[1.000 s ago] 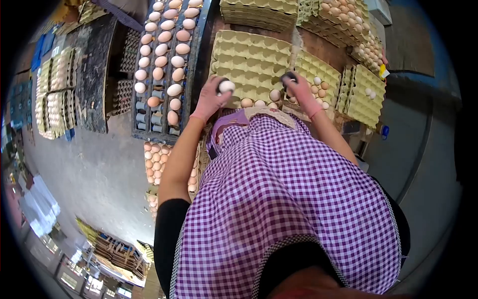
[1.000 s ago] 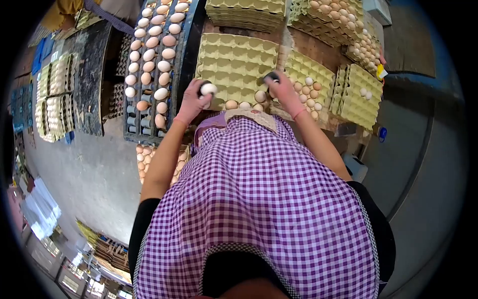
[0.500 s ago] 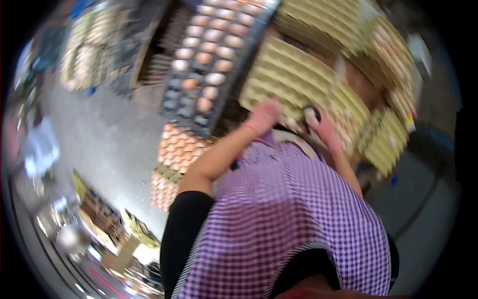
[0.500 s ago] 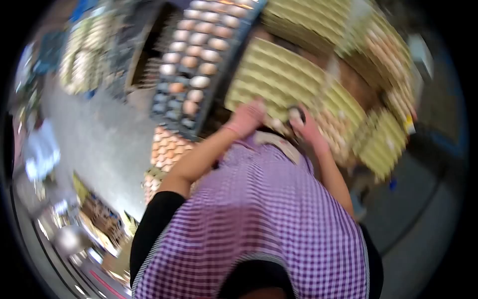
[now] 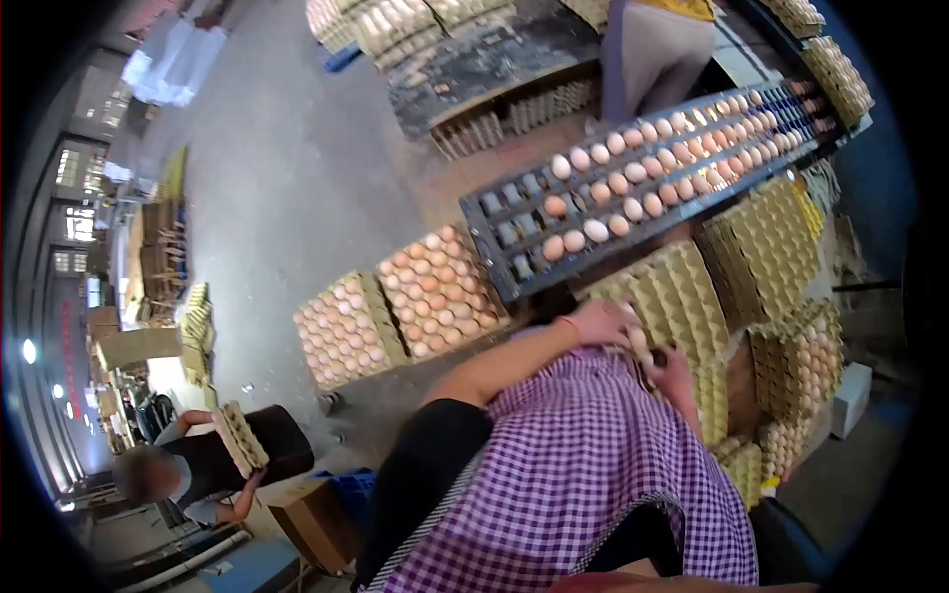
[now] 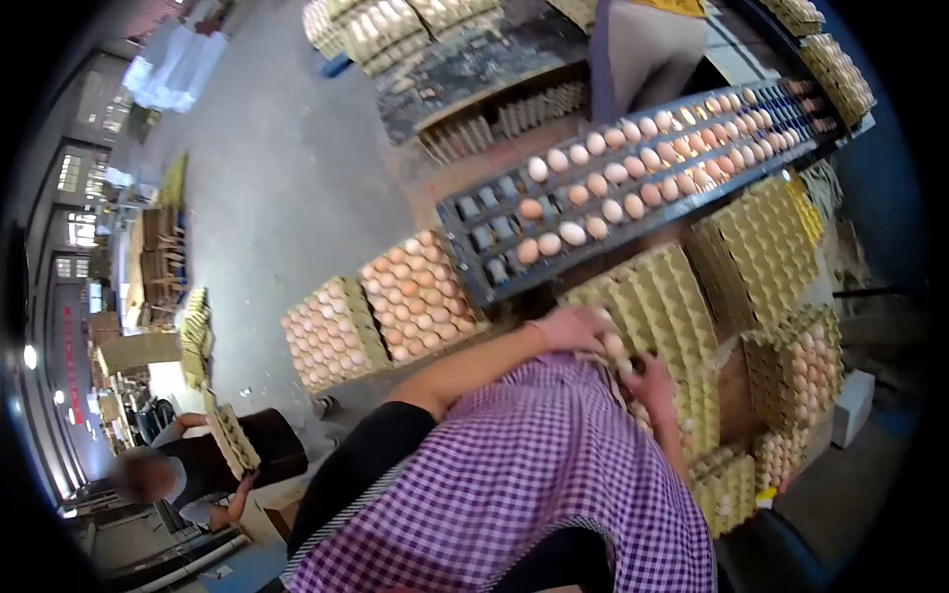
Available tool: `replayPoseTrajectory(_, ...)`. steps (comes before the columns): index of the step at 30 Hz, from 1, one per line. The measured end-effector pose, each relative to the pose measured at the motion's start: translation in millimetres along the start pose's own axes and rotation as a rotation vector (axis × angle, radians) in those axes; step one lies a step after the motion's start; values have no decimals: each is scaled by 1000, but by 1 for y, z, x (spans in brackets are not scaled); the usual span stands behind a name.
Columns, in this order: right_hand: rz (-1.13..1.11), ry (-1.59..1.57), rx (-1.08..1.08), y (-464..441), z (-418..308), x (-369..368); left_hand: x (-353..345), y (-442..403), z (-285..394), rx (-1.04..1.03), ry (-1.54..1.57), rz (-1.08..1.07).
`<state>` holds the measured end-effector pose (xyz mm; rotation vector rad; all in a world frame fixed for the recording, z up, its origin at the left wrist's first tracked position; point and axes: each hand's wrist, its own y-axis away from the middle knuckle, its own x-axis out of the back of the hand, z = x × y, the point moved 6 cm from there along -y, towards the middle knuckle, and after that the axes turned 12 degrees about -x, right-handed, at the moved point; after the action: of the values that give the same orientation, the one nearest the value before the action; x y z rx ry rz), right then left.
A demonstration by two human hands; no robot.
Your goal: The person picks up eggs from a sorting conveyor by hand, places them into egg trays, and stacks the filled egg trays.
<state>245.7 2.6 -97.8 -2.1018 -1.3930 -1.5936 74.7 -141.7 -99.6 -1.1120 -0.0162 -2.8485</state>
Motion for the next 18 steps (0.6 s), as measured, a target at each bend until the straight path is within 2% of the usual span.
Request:
replayPoseTrajectory(2,-34,-180,71,-29,-5,15,70,36,12,136,-32,213)
replayPoseTrajectory(3,10,-133,102,-42,-27,30,89,57,6,137,102,336)
replayPoseTrajectory(4,67,-183,184,-41,-82,58,97,77,-13,208,152,358)
replayPoseTrajectory(5,51,-159,178,-53,-116,64,115,105,-14,492,78,456)
replayPoseTrajectory(6,1,-100,219,-59,-165,76,115,128,-36,587,-38,479)
replayPoseTrajectory(7,130,85,430,-72,-190,66,127,144,-39,656,-59,510)
replayPoseTrajectory(9,48,154,433,-85,-250,52,127,164,-60,789,-137,611)
replayPoseTrajectory(10,81,181,486,-97,-273,41,131,168,-70,831,-180,657)
replayPoseTrajectory(14,79,283,558,-146,-340,-2,164,152,-99,933,-81,699)
replayPoseTrajectory(16,33,404,598,-163,-355,-25,166,140,-126,922,-135,611)
replayPoseTrajectory(17,-9,504,638,-170,-357,-36,163,134,-138,933,-149,461)
replayPoseTrajectory(18,-11,518,631,-176,-352,-41,157,136,-148,926,-135,463)
